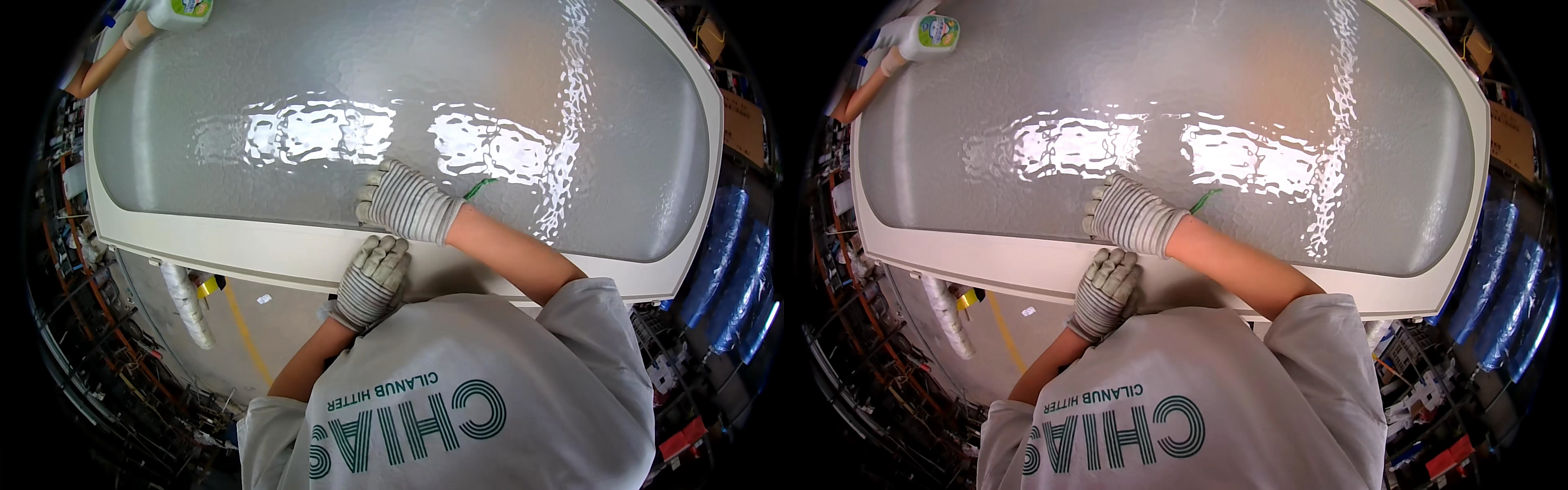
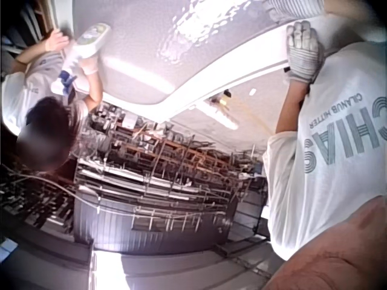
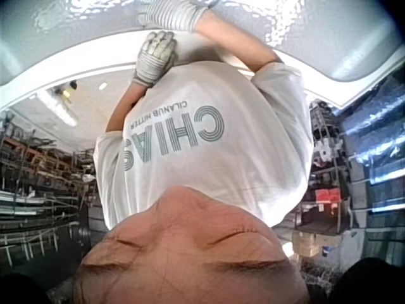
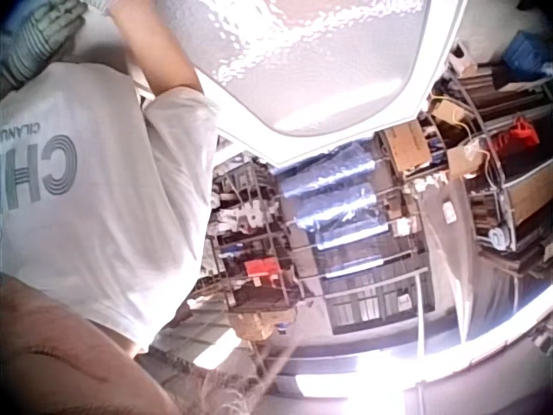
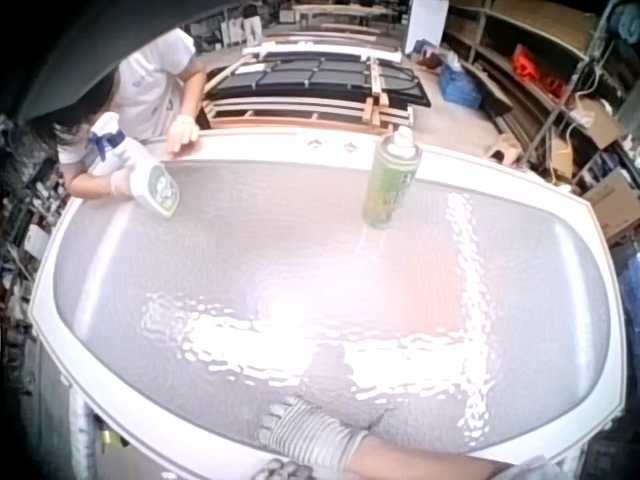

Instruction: The person applies a liquid solution to a large glass panel using a spray can and a squeegee. They smooth the liquid across the surface and wipe the edges. A coworker assists by spraying the glass with a bottle and using a heat gun.

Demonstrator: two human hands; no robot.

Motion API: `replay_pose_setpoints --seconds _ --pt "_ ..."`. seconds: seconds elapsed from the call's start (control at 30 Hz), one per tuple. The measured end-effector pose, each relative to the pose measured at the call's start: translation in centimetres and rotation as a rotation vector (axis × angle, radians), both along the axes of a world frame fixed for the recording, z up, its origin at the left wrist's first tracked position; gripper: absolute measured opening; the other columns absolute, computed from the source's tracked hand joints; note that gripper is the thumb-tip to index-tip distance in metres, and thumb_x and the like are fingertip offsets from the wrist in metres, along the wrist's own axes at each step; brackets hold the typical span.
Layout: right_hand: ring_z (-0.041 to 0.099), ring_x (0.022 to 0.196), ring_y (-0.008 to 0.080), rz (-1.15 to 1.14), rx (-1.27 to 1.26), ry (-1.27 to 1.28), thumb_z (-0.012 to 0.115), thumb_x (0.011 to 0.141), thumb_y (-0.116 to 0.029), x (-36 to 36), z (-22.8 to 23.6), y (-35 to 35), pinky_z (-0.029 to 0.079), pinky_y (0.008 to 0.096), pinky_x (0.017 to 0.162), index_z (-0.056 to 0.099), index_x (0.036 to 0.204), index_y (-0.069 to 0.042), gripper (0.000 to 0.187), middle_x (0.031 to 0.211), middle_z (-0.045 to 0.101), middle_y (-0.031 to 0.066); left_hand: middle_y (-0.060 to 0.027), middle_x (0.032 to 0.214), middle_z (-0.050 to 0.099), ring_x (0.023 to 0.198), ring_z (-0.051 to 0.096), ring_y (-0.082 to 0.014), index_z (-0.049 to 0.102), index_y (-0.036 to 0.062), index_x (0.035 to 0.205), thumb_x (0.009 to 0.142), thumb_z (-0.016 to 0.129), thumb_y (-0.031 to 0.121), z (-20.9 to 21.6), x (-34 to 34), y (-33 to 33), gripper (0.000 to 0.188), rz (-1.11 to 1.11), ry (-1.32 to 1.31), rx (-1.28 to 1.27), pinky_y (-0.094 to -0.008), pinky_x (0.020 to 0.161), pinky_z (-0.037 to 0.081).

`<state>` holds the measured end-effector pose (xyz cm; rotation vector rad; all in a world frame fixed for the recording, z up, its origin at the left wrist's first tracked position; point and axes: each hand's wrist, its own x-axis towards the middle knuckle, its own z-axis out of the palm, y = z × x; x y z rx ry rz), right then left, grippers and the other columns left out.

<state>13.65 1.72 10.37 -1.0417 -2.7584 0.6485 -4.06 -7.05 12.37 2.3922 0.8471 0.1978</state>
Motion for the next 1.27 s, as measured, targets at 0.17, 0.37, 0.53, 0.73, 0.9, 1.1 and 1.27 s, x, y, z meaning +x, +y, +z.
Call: replay_pose_setpoints --seconds 0.17,0.37,0.53,0.73,0.9,1.1,1.27 --pt "0.060 0.092 0.0210 0.121 -0.190 -0.133 0.051 0.087 -0.022 5.6 1.5 -1.2 0.045 0.0390 0.082 0.065 0.090 -0.015 0.016 0.089 0.063 0.0021 -0.0194 0.119 0.061 0.112 0.056 -0.0344 0.064 -0.0028 0.103 0.069 0.066 0.012 0.4 0.2 0.1 0.036 0.017 -0.016 -0.007 -0.0487 0.102 0.040" --pt "0.061 0.094 0.0235 -0.113 -0.167 -0.050 0.052 0.087 -0.022 3.0 0.9 -2.4 0.047 0.0392 0.083 0.066 0.096 -0.013 0.018 0.092 0.065 0.0043 -0.0197 0.118 0.061 0.111 0.056 -0.0345 0.064 -0.0035 0.102 0.070 0.065 0.011 0.2 0.3 0.2 0.035 0.002 -0.022 0.006 -0.0485 0.101 0.041" --pt "0.060 0.091 0.0234 -0.147 -0.146 -0.106 0.054 0.087 -0.022 3.6 0.5 -5.1 0.048 0.0393 0.080 0.069 0.101 -0.014 0.023 0.091 0.066 0.0044 -0.0199 0.118 0.061 0.112 0.055 -0.0347 0.064 -0.0035 0.102 0.071 0.065 0.011 0.1 0.2 0.1 0.035 0.003 -0.031 0.020 -0.0487 0.101 0.040" --pt "0.061 0.086 0.0263 -0.260 -0.279 -0.165 0.055 0.090 -0.028 6.3 1.9 -5.1 0.049 0.0406 0.080 0.069 0.098 -0.013 0.022 0.089 0.066 0.0068 -0.0198 0.120 0.060 0.114 0.055 -0.0351 0.064 -0.0033 0.103 0.072 0.065 0.011 0.2 0.1 0.0 0.034 -0.003 -0.012 0.001 -0.0491 0.103 0.039" --pt "0.061 0.081 0.0275 -0.308 -0.302 -0.161 0.059 0.088 -0.026 4.0 1.5 -5.8 0.048 0.0402 0.078 0.069 0.093 -0.013 0.017 0.086 0.066 0.0055 -0.0196 0.121 0.060 0.114 0.055 -0.0351 0.064 -0.0033 0.104 0.073 0.065 0.012 0.1 0.0 0.0 0.035 -0.007 -0.020 -0.002 -0.0493 0.104 0.039" --pt "0.063 0.081 0.0280 -0.347 -0.210 -0.190 0.058 0.088 -0.024 2.7 1.7 -4.5 0.050 0.0404 0.077 0.067 0.096 -0.011 0.018 0.084 0.066 0.0084 -0.0194 0.119 0.060 0.113 0.055 -0.0350 0.063 -0.0042 0.104 0.072 0.065 0.011 0.4 0.1 0.1 0.036 -0.002 -0.034 0.005 -0.0489 0.103 0.040" --pt "0.065 0.097 0.0316 -0.324 -0.566 -0.068 0.051 0.093 -0.034 2.8 2.1 -3.3 0.049 0.0444 0.090 0.065 0.106 -0.014 0.028 0.097 0.069 0.0103 -0.0201 0.120 0.059 0.114 0.054 -0.0352 0.063 -0.0044 0.106 0.071 0.065 0.010 -0.2 -0.1 -0.2 0.038 -0.004 -0.024 0.021 -0.0483 0.104 0.039"
